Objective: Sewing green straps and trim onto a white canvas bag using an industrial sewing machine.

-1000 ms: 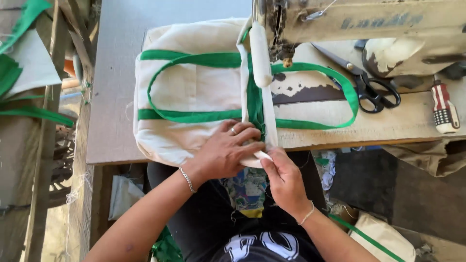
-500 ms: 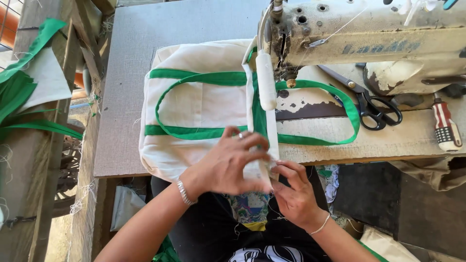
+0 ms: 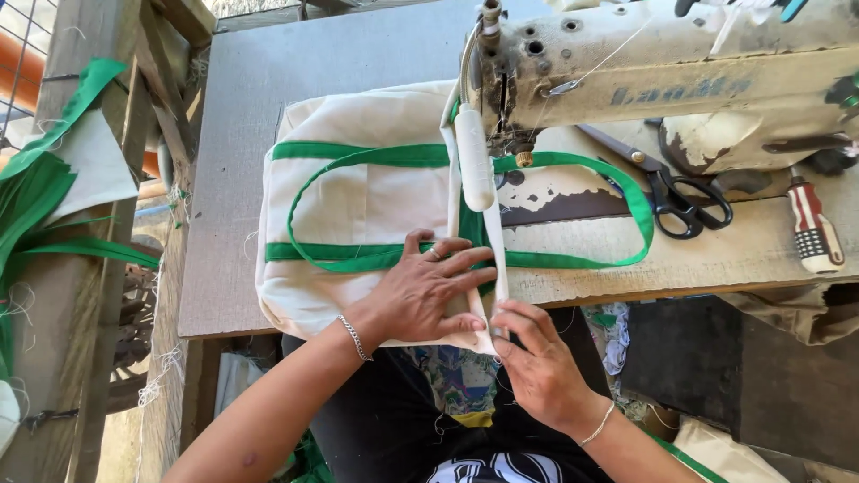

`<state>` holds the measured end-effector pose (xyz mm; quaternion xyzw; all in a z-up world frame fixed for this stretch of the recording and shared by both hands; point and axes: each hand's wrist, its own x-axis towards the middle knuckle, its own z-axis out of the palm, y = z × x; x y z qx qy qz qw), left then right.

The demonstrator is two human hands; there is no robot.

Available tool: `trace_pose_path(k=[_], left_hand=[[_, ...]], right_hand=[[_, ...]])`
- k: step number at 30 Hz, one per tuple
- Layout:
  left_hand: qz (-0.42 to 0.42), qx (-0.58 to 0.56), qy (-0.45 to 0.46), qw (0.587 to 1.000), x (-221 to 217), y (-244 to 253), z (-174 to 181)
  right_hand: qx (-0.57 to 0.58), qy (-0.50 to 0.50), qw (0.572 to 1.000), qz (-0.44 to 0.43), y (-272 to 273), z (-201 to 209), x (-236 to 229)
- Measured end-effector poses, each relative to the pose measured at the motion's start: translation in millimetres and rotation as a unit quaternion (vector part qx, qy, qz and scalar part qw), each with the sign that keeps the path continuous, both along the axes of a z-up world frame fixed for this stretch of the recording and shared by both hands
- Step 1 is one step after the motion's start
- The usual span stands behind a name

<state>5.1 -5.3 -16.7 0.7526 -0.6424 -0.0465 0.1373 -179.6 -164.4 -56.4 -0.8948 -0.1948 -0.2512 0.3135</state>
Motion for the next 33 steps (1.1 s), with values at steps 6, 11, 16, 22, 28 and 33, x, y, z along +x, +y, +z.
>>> trace_pose_path(k=[6,11,16,22,28,33], left_hand=[[-0.018,0.004,-0.007,1.0,1,3,-4],[-0.014,-0.112,-0.012,0.993,-2,8,0],[-0.004,-0.09,-0.004,0.996,-2,6,1],[-0.01,-0.067,0.004,0.998,0,5,1],[-0.023,-0.048,0.026,0.998,1,8,3],[-0.025,-0.045,0.019,0.999,3,6,8]], right_hand=[[-0.007,0.024,0.998,-0.065,-1,-6,-5],[-0.068,0.041,0.996,-0.041,-8,-4,-4],[-0.087,0.041,0.995,-0.01,-14,-1,1],[-0.086,0.038,0.996,0.011,-20,4,3],[-0.053,0.035,0.998,0.007,-22,9,-1],[-0.029,0.028,0.999,-0.033,-16,-8,-6]])
